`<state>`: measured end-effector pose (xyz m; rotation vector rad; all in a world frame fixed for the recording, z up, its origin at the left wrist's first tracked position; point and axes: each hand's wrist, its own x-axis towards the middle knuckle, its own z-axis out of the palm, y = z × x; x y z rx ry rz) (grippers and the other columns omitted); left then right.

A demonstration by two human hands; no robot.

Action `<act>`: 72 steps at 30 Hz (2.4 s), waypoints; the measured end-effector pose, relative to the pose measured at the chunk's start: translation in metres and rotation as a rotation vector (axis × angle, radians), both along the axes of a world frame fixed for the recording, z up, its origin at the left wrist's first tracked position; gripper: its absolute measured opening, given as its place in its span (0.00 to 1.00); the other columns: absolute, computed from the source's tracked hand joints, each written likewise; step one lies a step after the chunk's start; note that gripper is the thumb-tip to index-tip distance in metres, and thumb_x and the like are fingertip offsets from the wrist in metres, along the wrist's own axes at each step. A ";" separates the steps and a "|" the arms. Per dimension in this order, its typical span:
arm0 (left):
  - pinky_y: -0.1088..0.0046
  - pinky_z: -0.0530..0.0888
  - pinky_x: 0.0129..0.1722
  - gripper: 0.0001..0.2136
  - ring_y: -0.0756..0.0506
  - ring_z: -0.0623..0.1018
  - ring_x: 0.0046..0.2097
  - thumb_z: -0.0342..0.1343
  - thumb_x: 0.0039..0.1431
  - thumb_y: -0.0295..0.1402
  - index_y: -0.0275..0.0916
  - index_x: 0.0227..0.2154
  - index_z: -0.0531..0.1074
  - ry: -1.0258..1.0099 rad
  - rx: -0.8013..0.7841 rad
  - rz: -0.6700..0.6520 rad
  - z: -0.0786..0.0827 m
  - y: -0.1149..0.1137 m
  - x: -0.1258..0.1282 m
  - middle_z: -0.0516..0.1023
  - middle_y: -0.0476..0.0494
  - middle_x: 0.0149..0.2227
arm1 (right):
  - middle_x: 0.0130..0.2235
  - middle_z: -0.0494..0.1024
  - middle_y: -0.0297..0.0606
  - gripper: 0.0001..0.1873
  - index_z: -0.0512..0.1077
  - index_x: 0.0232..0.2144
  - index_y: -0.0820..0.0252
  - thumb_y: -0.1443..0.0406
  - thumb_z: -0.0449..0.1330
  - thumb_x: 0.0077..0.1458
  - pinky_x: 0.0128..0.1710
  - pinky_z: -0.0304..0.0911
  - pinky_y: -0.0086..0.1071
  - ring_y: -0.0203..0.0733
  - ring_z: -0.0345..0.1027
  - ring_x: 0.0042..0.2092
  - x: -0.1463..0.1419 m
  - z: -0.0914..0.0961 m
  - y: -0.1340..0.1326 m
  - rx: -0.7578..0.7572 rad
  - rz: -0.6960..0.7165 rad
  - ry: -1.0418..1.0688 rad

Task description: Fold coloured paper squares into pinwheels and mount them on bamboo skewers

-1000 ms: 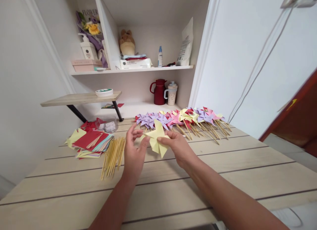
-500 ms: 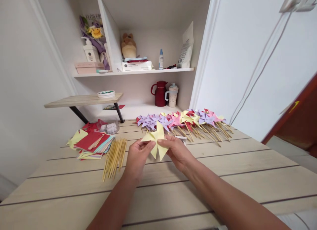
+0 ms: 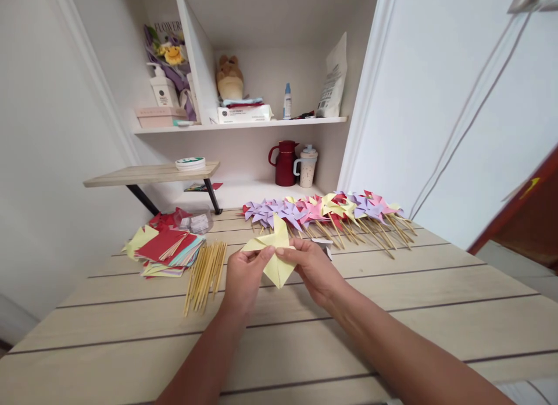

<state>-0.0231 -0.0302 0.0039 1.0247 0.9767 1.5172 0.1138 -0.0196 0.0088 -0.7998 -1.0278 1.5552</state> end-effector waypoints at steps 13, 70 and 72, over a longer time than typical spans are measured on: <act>0.66 0.77 0.41 0.17 0.41 0.83 0.37 0.70 0.46 0.37 0.33 0.38 0.82 -0.184 0.017 0.037 0.008 0.001 -0.012 0.85 0.37 0.36 | 0.39 0.78 0.34 0.25 0.60 0.62 0.40 0.57 0.55 0.63 0.51 0.63 0.42 0.46 0.71 0.46 0.012 0.004 -0.012 0.504 -0.068 -0.313; 0.64 0.74 0.47 0.15 0.41 0.82 0.40 0.71 0.43 0.38 0.36 0.34 0.83 0.030 0.058 0.045 0.007 -0.003 -0.005 0.85 0.41 0.34 | 0.25 0.75 0.34 0.09 0.73 0.23 0.56 0.62 0.64 0.53 0.31 0.59 0.34 0.40 0.65 0.29 0.007 0.009 -0.008 0.645 -0.407 -0.665; 0.65 0.74 0.47 0.15 0.40 0.82 0.41 0.71 0.43 0.38 0.37 0.34 0.83 0.036 0.051 0.043 0.007 -0.003 -0.005 0.85 0.40 0.34 | 0.25 0.75 0.34 0.09 0.72 0.23 0.56 0.62 0.64 0.53 0.31 0.59 0.34 0.40 0.66 0.29 0.007 0.009 -0.008 0.660 -0.407 -0.670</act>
